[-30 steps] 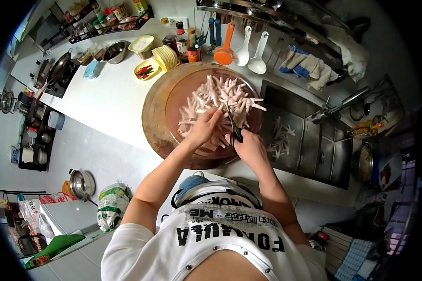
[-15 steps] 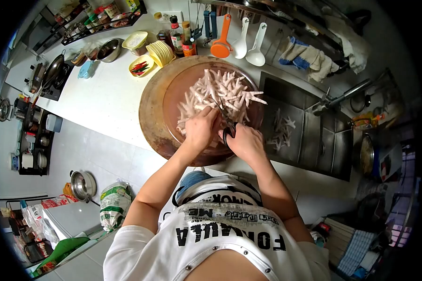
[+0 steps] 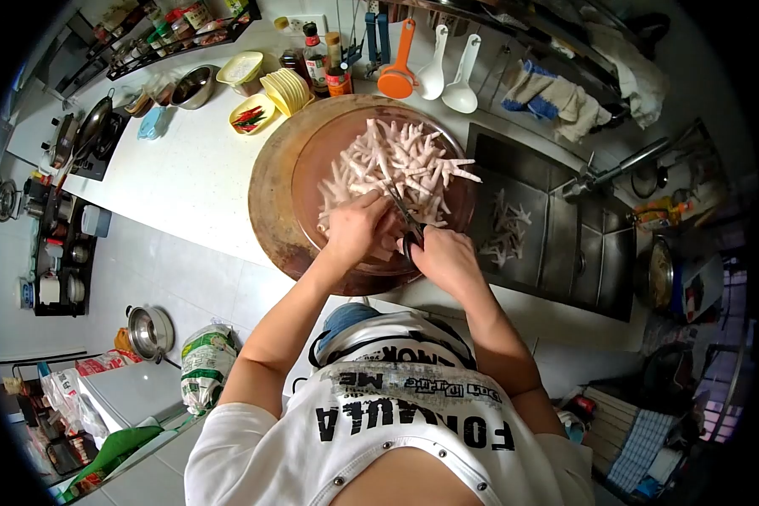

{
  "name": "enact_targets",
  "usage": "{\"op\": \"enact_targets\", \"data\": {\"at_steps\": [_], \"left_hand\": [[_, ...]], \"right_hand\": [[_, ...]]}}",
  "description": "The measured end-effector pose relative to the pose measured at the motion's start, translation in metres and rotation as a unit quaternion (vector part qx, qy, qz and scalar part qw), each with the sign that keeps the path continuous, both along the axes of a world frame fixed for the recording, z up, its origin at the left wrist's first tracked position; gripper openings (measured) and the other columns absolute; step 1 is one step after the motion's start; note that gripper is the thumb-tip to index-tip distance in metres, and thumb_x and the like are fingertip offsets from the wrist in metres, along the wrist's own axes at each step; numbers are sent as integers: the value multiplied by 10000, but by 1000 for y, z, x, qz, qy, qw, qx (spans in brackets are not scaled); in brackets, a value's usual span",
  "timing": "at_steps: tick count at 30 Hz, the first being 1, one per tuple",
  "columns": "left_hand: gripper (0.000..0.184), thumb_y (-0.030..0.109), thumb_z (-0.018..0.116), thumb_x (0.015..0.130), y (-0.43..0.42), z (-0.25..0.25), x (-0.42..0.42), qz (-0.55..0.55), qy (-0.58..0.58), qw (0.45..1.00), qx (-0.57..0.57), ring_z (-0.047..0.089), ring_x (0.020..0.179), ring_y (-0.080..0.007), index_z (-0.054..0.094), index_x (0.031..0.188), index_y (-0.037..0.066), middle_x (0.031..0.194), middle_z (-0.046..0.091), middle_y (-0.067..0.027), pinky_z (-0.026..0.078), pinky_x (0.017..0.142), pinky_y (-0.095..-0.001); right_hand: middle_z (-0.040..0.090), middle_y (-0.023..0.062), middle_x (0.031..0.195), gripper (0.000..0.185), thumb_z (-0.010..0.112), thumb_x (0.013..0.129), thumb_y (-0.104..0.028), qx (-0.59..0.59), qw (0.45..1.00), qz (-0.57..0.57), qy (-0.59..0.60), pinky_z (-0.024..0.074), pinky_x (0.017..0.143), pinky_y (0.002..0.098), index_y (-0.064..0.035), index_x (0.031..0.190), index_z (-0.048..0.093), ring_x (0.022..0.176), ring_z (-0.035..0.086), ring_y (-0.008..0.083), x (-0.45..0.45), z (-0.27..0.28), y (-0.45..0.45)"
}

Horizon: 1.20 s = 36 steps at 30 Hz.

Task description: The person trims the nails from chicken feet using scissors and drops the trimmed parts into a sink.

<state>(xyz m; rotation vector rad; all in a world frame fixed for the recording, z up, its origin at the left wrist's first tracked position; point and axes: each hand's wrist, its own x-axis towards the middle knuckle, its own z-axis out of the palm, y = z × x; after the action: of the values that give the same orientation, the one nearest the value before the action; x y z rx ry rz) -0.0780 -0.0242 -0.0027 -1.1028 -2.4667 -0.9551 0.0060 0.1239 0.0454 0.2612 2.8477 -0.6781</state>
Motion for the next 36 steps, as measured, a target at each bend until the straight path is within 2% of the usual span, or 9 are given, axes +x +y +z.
{"op": "enact_targets", "data": {"at_steps": [4,7,10,13,16,19,26,31,36], "left_hand": [[113,131,598,756,1,0,-2,0,-11,1000,1,568,670,-285,594,861,87,736,540,-86,455,563,-362],[118,161,587,805,5,-2,-3,58,-46,996,41,562,650,-251,563,878,71,702,506,-100,440,562,-345],[137,193,572,856,4,-19,-11,109,-237,958,119,508,598,-142,525,868,65,675,497,-43,398,513,-286],[140,190,570,875,0,-14,-13,7,-526,793,306,415,601,-30,506,845,68,737,501,55,329,515,-178],[160,153,572,866,7,1,-8,-8,-546,731,408,581,724,-96,521,934,17,811,607,-48,477,619,-217],[204,149,567,870,11,7,-3,-19,-588,691,420,591,755,-106,547,1005,-3,858,614,-59,498,673,-234],[270,135,549,860,11,-19,-5,-19,-516,771,371,599,773,-131,553,1060,-46,894,622,-80,471,706,-245],[214,92,622,733,5,5,2,78,-206,963,152,555,644,-179,645,943,54,712,523,-74,431,587,-286],[225,89,635,717,1,13,-2,27,-162,979,117,537,626,-219,639,940,60,713,504,-93,428,575,-290]], "right_hand": [[597,233,748,355,559,817,-325,-13,1000,10,12,461,684,424,24,770,607,776,590,394,0,-22,15],[564,185,627,427,611,805,-390,-165,984,-53,34,416,582,362,35,763,599,564,523,269,0,-13,16],[538,149,595,441,614,805,-406,-255,961,-90,54,404,568,340,29,739,580,546,461,196,3,-11,15],[558,147,634,478,614,788,-454,-230,968,-88,42,417,590,343,22,766,577,594,521,208,3,-6,13],[582,165,678,498,610,778,-478,-174,980,-86,31,432,617,355,19,795,585,641,566,259,0,-11,10],[601,185,723,506,605,771,-487,-139,986,-84,22,444,644,374,16,813,594,700,591,319,-4,-10,7],[606,209,761,532,599,758,-504,-98,993,-72,1,452,675,401,27,785,588,778,594,368,-10,0,5],[606,210,761,532,586,759,-514,-47,998,-45,9,451,701,422,17,764,577,776,586,382,-8,7,4],[615,240,840,505,575,773,-480,-51,998,-36,-29,451,791,427,22,822,601,850,593,382,-6,17,2]]}}
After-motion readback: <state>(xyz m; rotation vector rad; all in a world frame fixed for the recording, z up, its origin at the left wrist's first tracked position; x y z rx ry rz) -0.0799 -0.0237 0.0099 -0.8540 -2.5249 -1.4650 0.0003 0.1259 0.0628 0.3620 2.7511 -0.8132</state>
